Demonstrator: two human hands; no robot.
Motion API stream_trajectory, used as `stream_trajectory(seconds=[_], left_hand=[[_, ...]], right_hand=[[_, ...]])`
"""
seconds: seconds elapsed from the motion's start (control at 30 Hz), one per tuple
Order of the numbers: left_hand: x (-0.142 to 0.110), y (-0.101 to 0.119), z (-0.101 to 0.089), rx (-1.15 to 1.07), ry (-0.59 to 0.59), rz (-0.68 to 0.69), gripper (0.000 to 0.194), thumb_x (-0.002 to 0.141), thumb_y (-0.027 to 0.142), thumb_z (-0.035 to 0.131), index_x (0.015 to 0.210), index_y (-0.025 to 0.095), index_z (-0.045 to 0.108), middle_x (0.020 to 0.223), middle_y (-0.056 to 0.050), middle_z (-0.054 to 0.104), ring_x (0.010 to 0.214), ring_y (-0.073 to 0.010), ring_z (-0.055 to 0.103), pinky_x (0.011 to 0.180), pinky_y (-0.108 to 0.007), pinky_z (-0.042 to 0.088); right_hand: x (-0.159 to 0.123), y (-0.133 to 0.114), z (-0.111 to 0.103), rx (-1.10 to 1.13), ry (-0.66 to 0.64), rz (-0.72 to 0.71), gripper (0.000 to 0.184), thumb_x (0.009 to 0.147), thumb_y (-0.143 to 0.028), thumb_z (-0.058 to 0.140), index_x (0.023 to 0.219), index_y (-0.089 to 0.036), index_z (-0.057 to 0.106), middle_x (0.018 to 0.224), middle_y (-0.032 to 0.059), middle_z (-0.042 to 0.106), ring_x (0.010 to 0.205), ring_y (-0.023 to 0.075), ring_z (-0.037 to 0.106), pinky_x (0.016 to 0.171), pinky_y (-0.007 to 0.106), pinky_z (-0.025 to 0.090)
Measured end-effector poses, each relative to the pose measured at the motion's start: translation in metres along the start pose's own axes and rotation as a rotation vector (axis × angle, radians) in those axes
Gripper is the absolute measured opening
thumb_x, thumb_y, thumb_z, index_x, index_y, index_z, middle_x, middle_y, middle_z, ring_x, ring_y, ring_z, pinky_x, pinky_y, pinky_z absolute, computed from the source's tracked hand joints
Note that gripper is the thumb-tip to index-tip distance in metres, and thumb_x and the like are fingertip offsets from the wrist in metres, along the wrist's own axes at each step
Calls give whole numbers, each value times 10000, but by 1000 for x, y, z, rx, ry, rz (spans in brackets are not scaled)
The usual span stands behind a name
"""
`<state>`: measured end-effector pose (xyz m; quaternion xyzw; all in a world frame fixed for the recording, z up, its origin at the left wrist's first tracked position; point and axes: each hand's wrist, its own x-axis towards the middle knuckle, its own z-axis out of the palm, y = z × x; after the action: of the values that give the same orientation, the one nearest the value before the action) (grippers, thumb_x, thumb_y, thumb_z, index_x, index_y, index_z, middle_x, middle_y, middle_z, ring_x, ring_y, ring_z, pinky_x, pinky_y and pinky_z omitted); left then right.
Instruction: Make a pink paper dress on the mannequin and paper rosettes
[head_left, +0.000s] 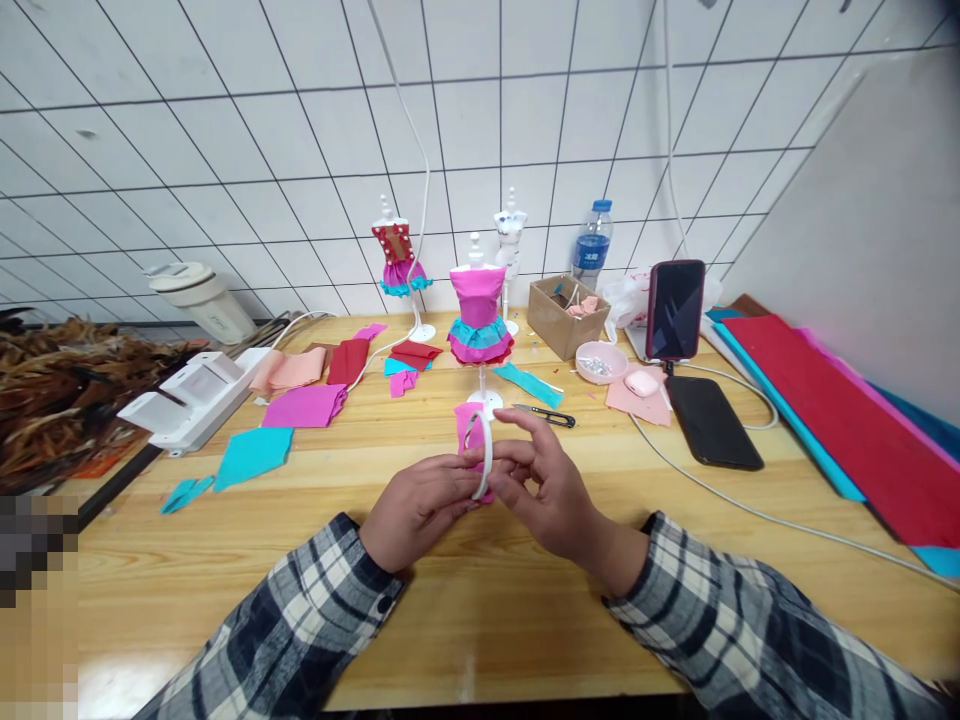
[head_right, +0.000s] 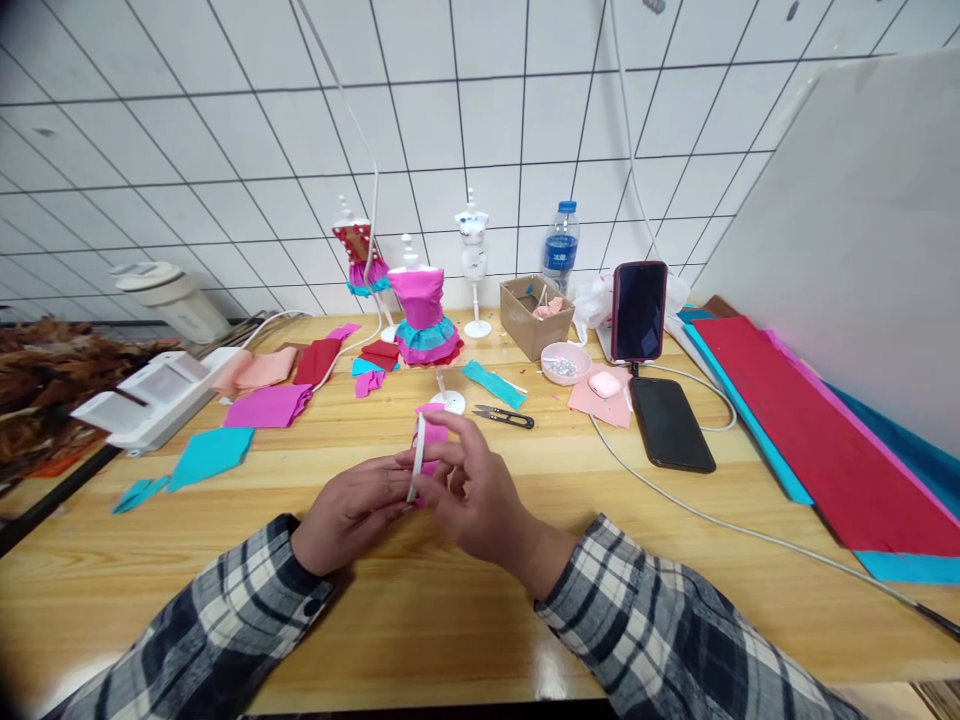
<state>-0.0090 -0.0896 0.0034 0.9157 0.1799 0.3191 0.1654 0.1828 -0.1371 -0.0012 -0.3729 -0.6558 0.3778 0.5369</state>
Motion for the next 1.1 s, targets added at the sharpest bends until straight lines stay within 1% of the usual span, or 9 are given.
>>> stream_trajectory(seconds=[0.1, 0.2, 0.3, 0.4, 0.53, 0.63, 0.73, 0.83, 1.1], left_hand=[[0, 0, 1, 4, -14, -13, 243, 900, 161, 539, 1099, 225, 665, 1040, -57, 747, 1106, -188, 648, 961, -324, 525], [-2, 1, 1, -1, -9, -43, 234, 881, 155, 560, 1087, 206, 659, 1088, -73, 729, 1098, -190, 645, 959, -326, 525], [-3, 3, -1, -23, -19, -49, 263, 858, 235, 618, 1117, 194, 643, 1129, -94, 710, 1101, -209, 637, 955, -343, 526], [-3, 3, -1, -22, -27, -54, 265, 889, 234, 572, 1144, 199, 633, 1132, -97, 706, 1092, -206, 639, 932, -338, 534], [-3, 1, 0, 13, -8, -53, 210, 915, 176, 510, 1061, 205, 658, 1012, -69, 735, 995, -175, 668, 889, -309, 533], [-2, 0, -1, 71, -24, -58, 160, 916, 201, 524, 985, 209, 668, 880, -37, 738, 847, -156, 677, 887, -332, 497], [-2, 0, -2, 124, -57, -62, 161, 918, 212, 525, 1001, 212, 662, 753, -16, 705, 721, -145, 639, 760, -309, 464], [-3, 0, -3, 139, -89, -53, 170, 922, 209, 513, 1018, 201, 653, 705, -15, 667, 690, -149, 604, 679, -296, 416], [-5, 5, -4, 175, -98, -32, 196, 931, 185, 442, 1010, 196, 621, 686, -18, 615, 660, -158, 549, 641, -296, 370]], right_hand=[[1, -1, -2, 15, 63, 50, 482, 909, -345, 562, 1346, -247, 383, 1133, 115, 657, 661, 144, 630, 502, 285, 486], [1, -2, -2, -25, 50, 47, 491, 891, -361, 587, 1339, -239, 426, 1246, 150, 592, 648, 146, 640, 508, 309, 499], [-2, -2, 0, -21, -8, 27, 530, 896, -322, 583, 1373, -239, 365, 1097, 122, 675, 583, 140, 610, 484, 301, 475], [-2, -1, 1, -30, -39, 4, 517, 897, -286, 579, 1358, -233, 349, 932, 75, 723, 549, 136, 580, 469, 277, 446], [1, 2, 0, -137, -9, -6, 472, 881, -265, 592, 1308, -244, 392, 889, 19, 709, 500, 93, 527, 459, 230, 412], [4, 3, -3, -311, 76, -22, 328, 845, -294, 646, 1145, -228, 531, 838, -3, 661, 472, 72, 458, 458, 220, 379], [6, 2, -6, -448, 73, -110, 154, 863, -265, 622, 1008, -217, 611, 849, 19, 656, 561, 102, 511, 546, 246, 423], [6, 1, -6, -465, 29, -146, 148, 891, -215, 576, 1030, -217, 623, 887, 33, 677, 639, 126, 562, 620, 265, 455], [6, 5, -3, -388, -7, 6, 120, 857, -191, 590, 970, -208, 627, 844, 16, 653, 606, 119, 543, 555, 244, 428]])
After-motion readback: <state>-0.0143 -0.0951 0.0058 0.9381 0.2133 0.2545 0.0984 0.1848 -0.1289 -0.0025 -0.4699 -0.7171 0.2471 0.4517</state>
